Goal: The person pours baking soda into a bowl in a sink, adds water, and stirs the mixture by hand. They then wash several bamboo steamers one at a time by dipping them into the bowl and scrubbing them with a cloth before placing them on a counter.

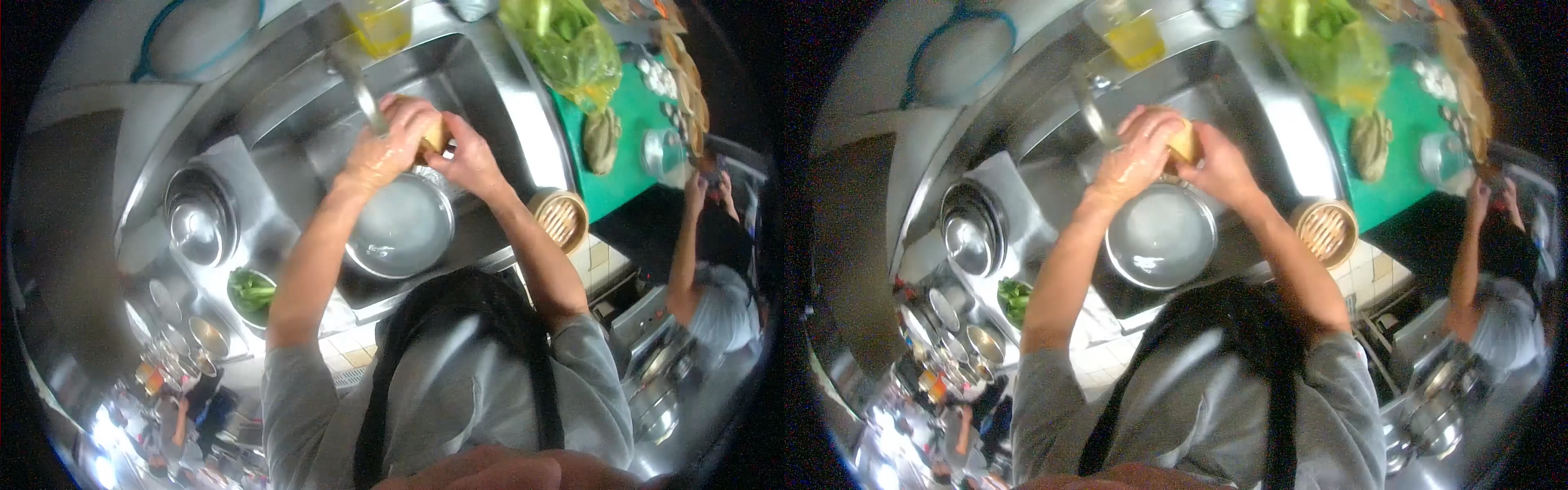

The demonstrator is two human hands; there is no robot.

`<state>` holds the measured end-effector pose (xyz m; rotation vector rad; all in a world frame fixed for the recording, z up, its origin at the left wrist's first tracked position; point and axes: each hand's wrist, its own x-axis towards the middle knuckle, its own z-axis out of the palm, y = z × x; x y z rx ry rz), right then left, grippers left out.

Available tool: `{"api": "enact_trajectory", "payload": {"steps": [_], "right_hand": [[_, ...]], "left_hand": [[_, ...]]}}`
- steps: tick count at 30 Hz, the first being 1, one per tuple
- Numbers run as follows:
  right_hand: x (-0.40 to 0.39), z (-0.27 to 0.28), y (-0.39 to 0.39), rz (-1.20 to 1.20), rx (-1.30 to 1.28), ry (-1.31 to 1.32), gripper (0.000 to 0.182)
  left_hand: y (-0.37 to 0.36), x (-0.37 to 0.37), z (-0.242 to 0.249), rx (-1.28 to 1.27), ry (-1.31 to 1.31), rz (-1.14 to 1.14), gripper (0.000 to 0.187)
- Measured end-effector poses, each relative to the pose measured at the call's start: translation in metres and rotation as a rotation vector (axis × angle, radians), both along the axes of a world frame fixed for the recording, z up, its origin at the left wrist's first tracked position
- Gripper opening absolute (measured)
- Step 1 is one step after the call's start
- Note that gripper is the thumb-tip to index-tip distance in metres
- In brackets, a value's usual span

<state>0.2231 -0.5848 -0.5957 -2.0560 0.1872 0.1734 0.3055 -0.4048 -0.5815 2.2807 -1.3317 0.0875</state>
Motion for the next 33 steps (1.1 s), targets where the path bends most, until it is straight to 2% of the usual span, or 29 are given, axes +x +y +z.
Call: {"api": "enact_trajectory", "payload": {"steps": [1,2,3,4,6,8,9,11,12,14,18,20,21,24,26,28,29,30,33], "right_hand": [[0.000,0.006,-0.003,0.014,-0.008,-0.005,0.066],[-0.005,-0.016,-0.006,0.018,-0.074,-0.134,0.066],[-0.006,-0.021,-0.009,0.056,-0.133,-0.239,0.063],[-0.007,-0.014,-0.011,0.073,-0.115,-0.231,0.060],[-0.011,-0.006,-0.015,0.076,-0.075,-0.247,0.065],[-0.015,0.010,-0.019,0.061,-0.064,-0.097,0.073],[-0.016,0.010,-0.024,0.068,-0.065,-0.162,0.072],[-0.020,0.009,-0.029,0.071,-0.066,-0.232,0.072],[-0.023,0.009,-0.030,0.083,-0.079,-0.243,0.070],[-0.027,0.008,-0.030,0.091,-0.099,-0.259,0.069],[-0.042,0.001,-0.025,0.059,-0.046,-0.223,0.062],[-0.047,0.003,-0.027,0.048,-0.031,-0.221,0.058],[-0.049,0.006,-0.031,0.033,-0.058,-0.196,0.055],[-0.056,0.023,-0.043,0.025,-0.062,-0.129,0.048],[-0.060,0.029,-0.050,0.122,-0.296,-0.272,0.048],[-0.064,0.041,-0.056,0.132,-0.345,-0.294,0.043],[-0.066,0.046,-0.059,0.134,-0.362,-0.315,0.042],[-0.069,0.050,-0.062,0.136,-0.379,-0.336,0.041],[-0.076,0.066,-0.071,0.080,-0.332,-0.434,0.040]], "left_hand": [[-0.001,0.001,0.012,0.028,0.067,0.055,0.042],[-0.006,0.002,0.020,0.041,0.135,0.093,0.052],[-0.006,0.006,0.017,0.104,0.170,0.048,0.059],[-0.007,0.012,0.013,0.166,0.196,-0.001,0.066],[-0.014,0.006,0.036,0.239,0.249,0.030,0.065],[-0.011,-0.002,0.038,0.227,0.260,0.089,0.058],[-0.006,-0.002,0.028,0.223,0.249,0.074,0.058],[0.000,-0.004,0.009,0.043,0.430,0.298,0.050],[0.002,-0.008,0.008,0.042,0.425,0.291,0.050],[0.003,-0.013,0.010,-0.006,0.790,0.650,0.042],[-0.001,-0.030,0.012,-0.096,0.679,0.601,0.041],[-0.002,-0.040,0.007,-0.057,0.267,0.433,0.045],[-0.007,-0.054,0.016,-0.086,0.351,0.485,0.044],[-0.009,-0.073,0.030,-0.126,0.377,0.459,0.042],[-0.011,-0.088,0.043,-0.173,0.416,0.461,0.037],[-0.010,-0.102,0.052,-0.289,0.693,0.588,0.035],[-0.004,-0.106,0.038,-0.400,0.702,0.546,0.033],[-0.001,-0.112,0.042,-0.396,0.696,0.560,0.033],[0.010,-0.137,0.051,-0.695,0.869,0.548,0.028]]}}
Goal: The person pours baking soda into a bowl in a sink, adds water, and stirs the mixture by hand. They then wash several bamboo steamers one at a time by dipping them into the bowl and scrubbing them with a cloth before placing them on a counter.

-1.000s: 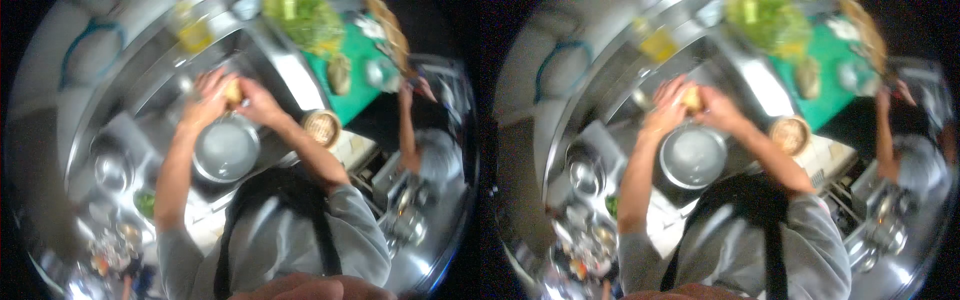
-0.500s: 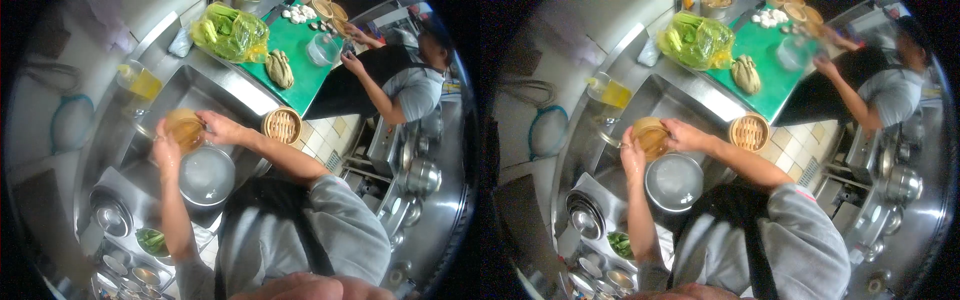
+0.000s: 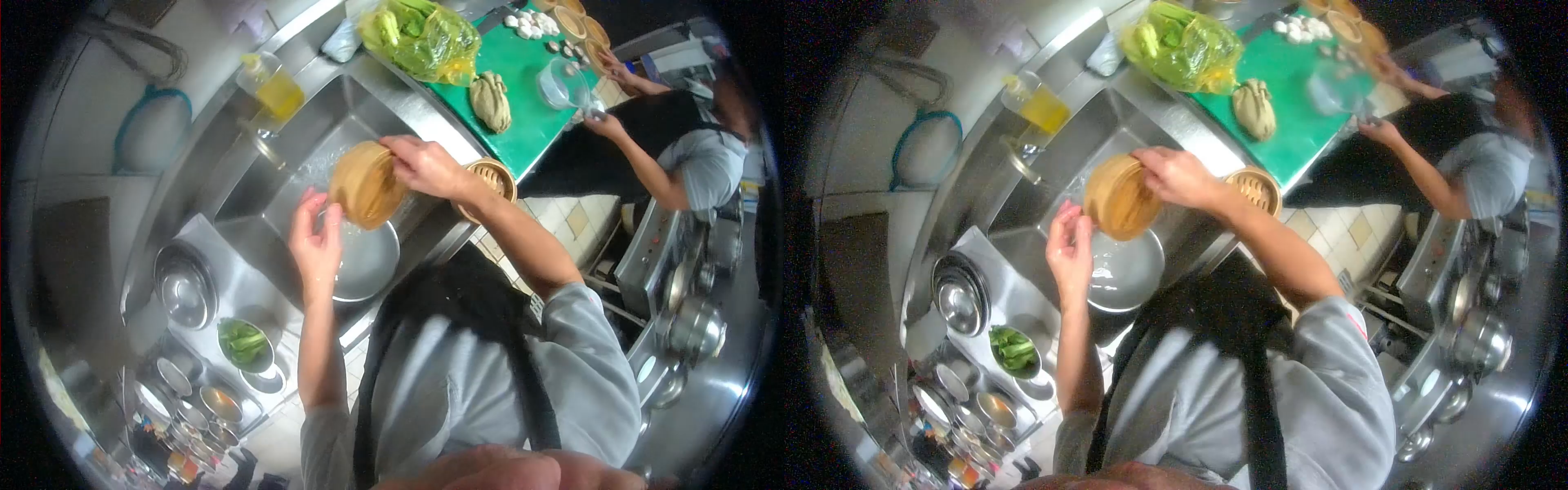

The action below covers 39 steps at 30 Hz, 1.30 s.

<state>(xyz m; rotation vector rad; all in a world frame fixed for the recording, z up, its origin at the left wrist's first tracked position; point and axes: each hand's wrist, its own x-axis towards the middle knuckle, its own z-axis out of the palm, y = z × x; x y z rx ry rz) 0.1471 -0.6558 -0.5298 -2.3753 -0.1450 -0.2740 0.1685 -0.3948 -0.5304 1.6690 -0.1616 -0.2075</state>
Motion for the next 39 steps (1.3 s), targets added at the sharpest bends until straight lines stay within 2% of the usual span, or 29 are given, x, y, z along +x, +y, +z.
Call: {"api": "enact_trajectory", "payload": {"steps": [4,6,9,11,14,16,17,18,20,21,23,26,29,33,35,39], "right_hand": [[-0.009,0.012,-0.008,-0.032,0.032,0.027,0.041],[-0.014,0.004,-0.013,0.005,-0.011,0.096,0.042],[-0.020,-0.002,-0.029,0.013,-0.080,0.088,0.042],[-0.028,0.006,-0.042,0.015,-0.046,0.045,0.037],[-0.044,0.017,-0.070,-0.145,0.035,0.163,0.032],[-0.061,0.030,-0.093,-0.304,0.144,0.309,0.030],[-0.072,0.014,-0.112,-0.348,0.185,0.249,0.029],[-0.082,0.020,-0.125,-0.433,0.227,0.332,0.030],[-0.107,-0.001,-0.159,-0.530,0.480,0.326,0.026],[-0.120,-0.010,-0.177,-0.586,0.445,0.301,0.031],[-0.137,-0.004,-0.189,-0.735,0.568,0.328,0.034],[-0.162,-0.008,-0.205,-0.877,0.609,0.365,0.032],[-0.188,-0.019,-0.211,-0.933,0.654,0.373,0.028],[-0.198,-0.020,-0.212,-1.026,0.690,0.420,0.027],[-0.203,-0.030,-0.223,-1.026,0.673,0.434,0.027],[-0.202,-0.045,-0.235,-1.009,0.783,0.439,0.034]], "left_hand": [[0.036,-0.016,-0.027,0.120,-0.093,0.094,0.032],[0.048,-0.025,-0.032,0.261,0.038,0.107,0.038],[0.063,-0.037,-0.043,0.181,0.130,0.121,0.044],[0.075,-0.038,-0.053,0.244,0.121,0.085,0.044],[0.077,-0.043,-0.053,0.254,0.202,0.060,0.043],[0.087,-0.044,-0.069,0.383,0.183,-0.024,0.042],[0.085,-0.044,-0.069,0.387,0.188,-0.029,0.042],[0.081,-0.044,-0.068,0.383,0.219,-0.040,0.041],[0.068,-0.043,-0.066,0.388,0.259,-0.052,0.039],[0.056,-0.043,-0.064,0.354,0.228,-0.073,0.039],[0.032,-0.044,-0.054,0.339,0.213,-0.096,0.038],[-0.013,-0.042,-0.049,0.283,0.366,-0.187,0.040],[-0.058,-0.040,-0.065,0.167,0.298,-0.305,0.044],[-0.101,-0.028,-0.031,0.073,0.337,-0.276,0.045],[-0.119,-0.018,-0.030,0.027,0.239,-0.280,0.050],[-0.172,0.008,0.017,-0.080,0.113,-0.304,0.060]]}}
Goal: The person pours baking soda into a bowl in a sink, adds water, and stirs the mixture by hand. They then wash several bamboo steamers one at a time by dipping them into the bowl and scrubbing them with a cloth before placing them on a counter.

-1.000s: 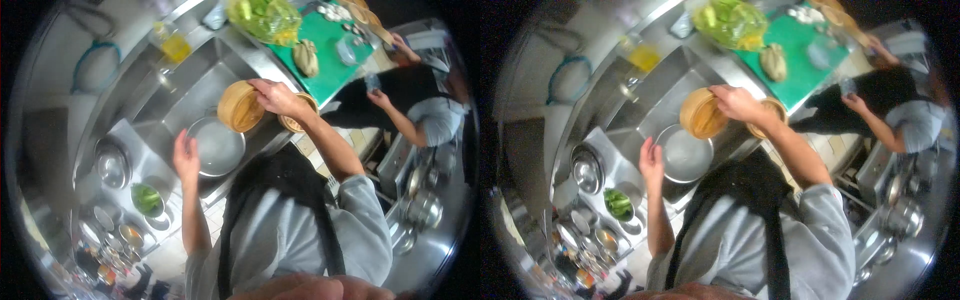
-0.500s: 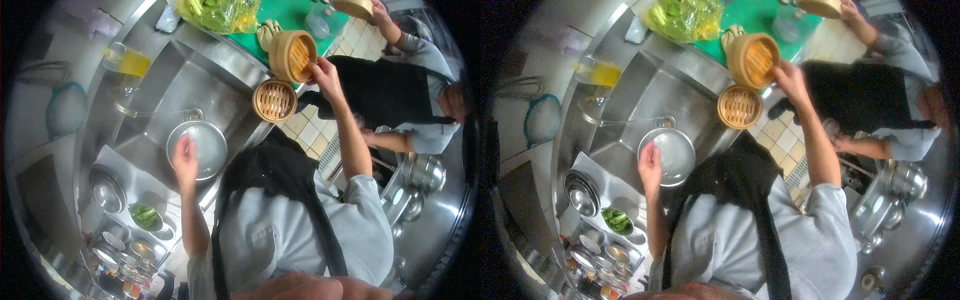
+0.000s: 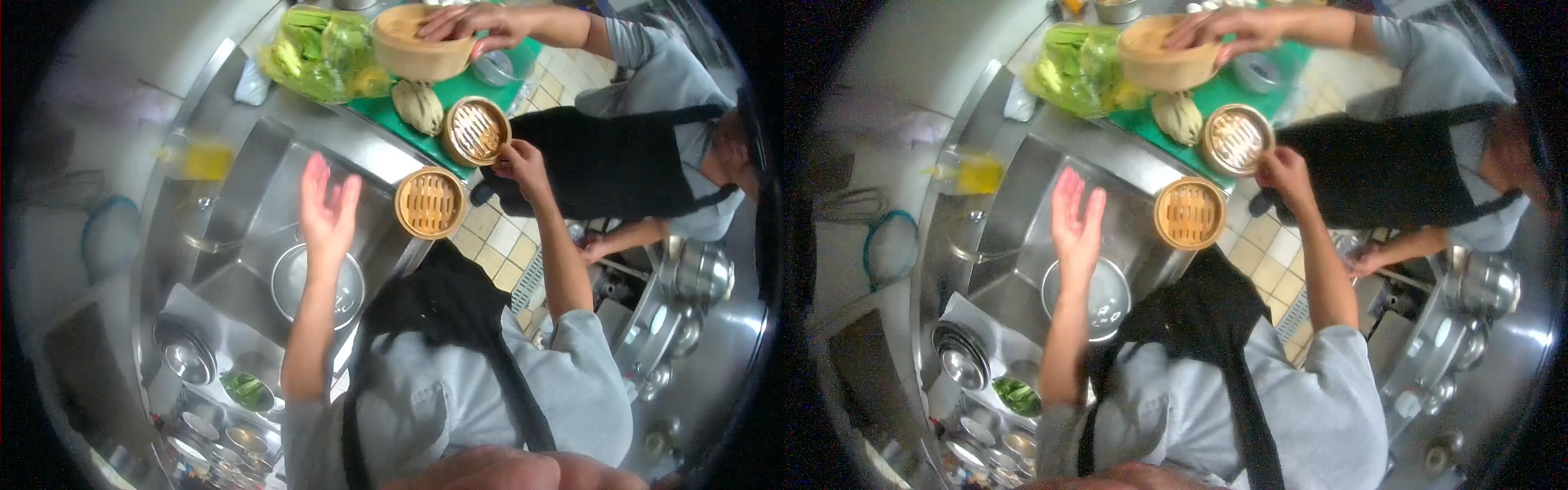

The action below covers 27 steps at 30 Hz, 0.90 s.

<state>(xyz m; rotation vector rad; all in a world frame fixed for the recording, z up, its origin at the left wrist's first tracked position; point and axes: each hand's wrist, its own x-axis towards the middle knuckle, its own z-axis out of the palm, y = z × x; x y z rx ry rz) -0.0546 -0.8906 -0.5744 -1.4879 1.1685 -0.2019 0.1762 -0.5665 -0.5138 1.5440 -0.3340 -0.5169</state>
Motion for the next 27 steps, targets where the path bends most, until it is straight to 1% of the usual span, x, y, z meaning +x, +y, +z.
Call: {"api": "enact_trajectory", "payload": {"steps": [2,3,4,5,6,7,8,9,10,11,12,14,15,16,18,19,22,23,24,26,27], "right_hand": [[0.004,0.003,0.003,-0.107,0.056,-0.167,0.045],[0.003,0.001,0.002,-0.127,0.058,-0.171,0.048],[0.003,-0.001,0.003,-0.144,0.062,-0.172,0.051],[0.005,0.001,0.007,-0.108,0.090,-0.177,0.051],[0.003,0.007,0.012,-0.134,0.083,-0.201,0.051],[0.001,0.008,0.018,-0.162,0.074,-0.221,0.051],[-0.002,0.005,0.023,-0.135,0.093,-0.218,0.051],[-0.006,0.002,0.027,-0.142,0.094,-0.204,0.052],[-0.011,-0.002,0.031,-0.152,0.093,-0.189,0.053],[-0.019,-0.010,0.035,-0.108,0.066,-0.211,0.050],[-0.023,-0.013,0.043,-0.089,0.075,-0.211,0.050],[-0.029,-0.015,0.057,-0.050,0.089,-0.183,0.043],[-0.033,-0.021,0.061,-0.037,0.097,-0.183,0.035],[-0.038,-0.025,0.065,-0.020,0.106,-0.186,0.035],[-0.040,-0.027,0.070,0.058,0.073,-0.176,0.032],[-0.040,-0.029,0.072,0.076,0.061,-0.179,0.032],[-0.036,-0.026,0.073,0.158,0.062,-0.174,0.031],[-0.028,-0.019,0.078,0.163,0.032,-0.180,0.031],[-0.023,-0.019,0.080,0.165,0.026,-0.177,0.031],[-0.014,-0.018,0.082,0.281,-0.121,-0.192,0.029],[-0.011,-0.017,0.085,0.282,-0.126,-0.191,0.029]], "left_hand": [[-0.021,0.021,0.006,-0.068,0.100,0.113,0.074],[-0.025,0.031,0.010,-0.048,0.086,0.150,0.074],[-0.027,0.041,0.014,-0.127,0.326,0.177,0.080],[-0.028,0.050,0.014,-0.217,0.565,0.204,0.086],[-0.031,0.058,0.005,-0.189,0.592,0.155,0.092],[-0.031,0.065,0.001,-0.283,0.644,0.135,0.088],[-0.029,0.072,-0.002,-0.381,0.693,0.110,0.084],[-0.026,0.082,-0.011,-0.379,0.688,0.140,0.084],[-0.021,0.092,-0.022,-0.503,0.675,0.161,0.074],[-0.014,0.095,-0.030,-0.626,0.658,0.179,0.064],[-0.004,0.097,-0.031,-0.626,0.651,0.200,0.064],[0.015,0.101,-0.030,-0.601,0.612,0.215,0.060],[0.026,0.098,-0.031,-0.629,0.615,0.243,0.062],[0.036,0.096,-0.033,-0.629,0.605,0.260,0.062],[0.055,0.088,-0.036,-0.613,0.506,0.225,0.066],[0.065,0.084,-0.038,-0.653,0.562,0.234,0.071],[0.089,0.069,-0.057,-0.674,0.608,0.261,0.074],[0.094,0.063,-0.055,-0.683,0.599,0.266,0.075],[0.098,0.056,-0.052,-0.689,0.602,0.266,0.075],[0.104,0.043,-0.046,-0.666,0.588,0.241,0.066],[0.107,0.037,-0.044,-0.671,0.589,0.240,0.066]]}}
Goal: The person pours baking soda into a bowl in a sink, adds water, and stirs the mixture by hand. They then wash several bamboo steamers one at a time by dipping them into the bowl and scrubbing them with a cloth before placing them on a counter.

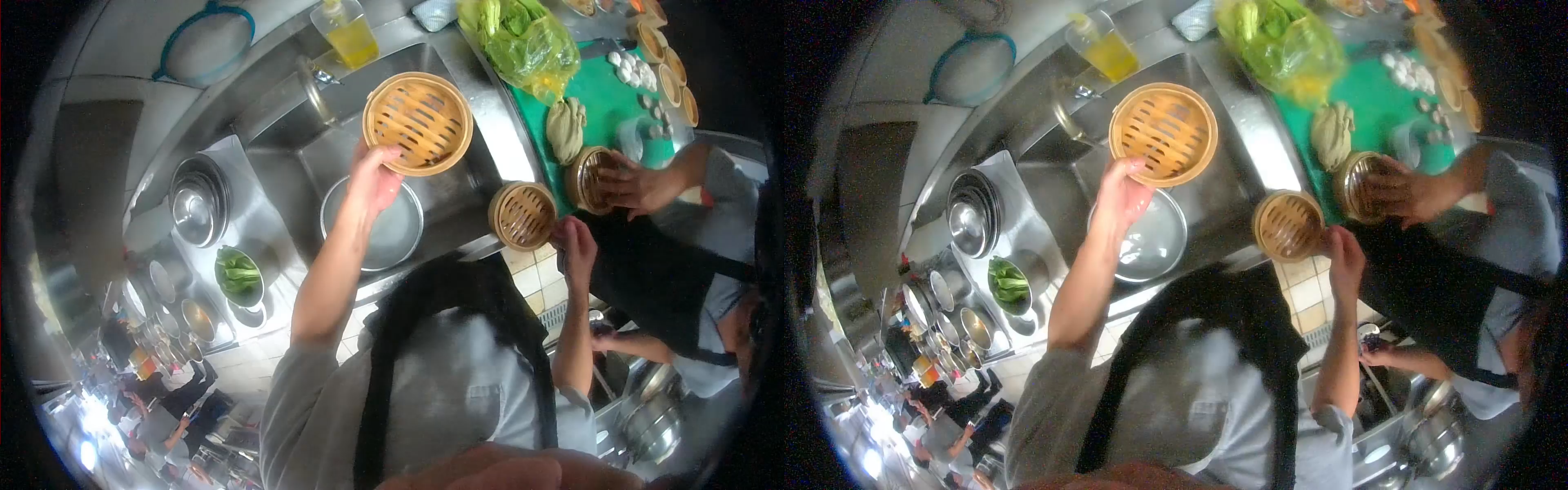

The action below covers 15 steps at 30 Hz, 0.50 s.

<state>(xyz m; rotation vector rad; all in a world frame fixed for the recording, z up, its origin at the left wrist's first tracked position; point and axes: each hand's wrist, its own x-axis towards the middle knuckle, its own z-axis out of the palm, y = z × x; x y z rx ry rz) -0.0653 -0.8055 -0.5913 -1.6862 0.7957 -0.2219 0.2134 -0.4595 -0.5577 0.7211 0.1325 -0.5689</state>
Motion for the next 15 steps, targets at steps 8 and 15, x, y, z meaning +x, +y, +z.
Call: {"api": "enact_trajectory", "payload": {"steps": [8,15], "right_hand": [[0.015,0.019,0.027,0.041,0.020,-0.001,0.025],[0.004,0.006,0.035,0.007,-0.108,-0.092,0.026]], "left_hand": [[0.018,-0.033,0.015,-0.172,0.146,0.036,0.060],[0.015,-0.048,0.039,-0.282,0.351,0.076,0.052]]}}
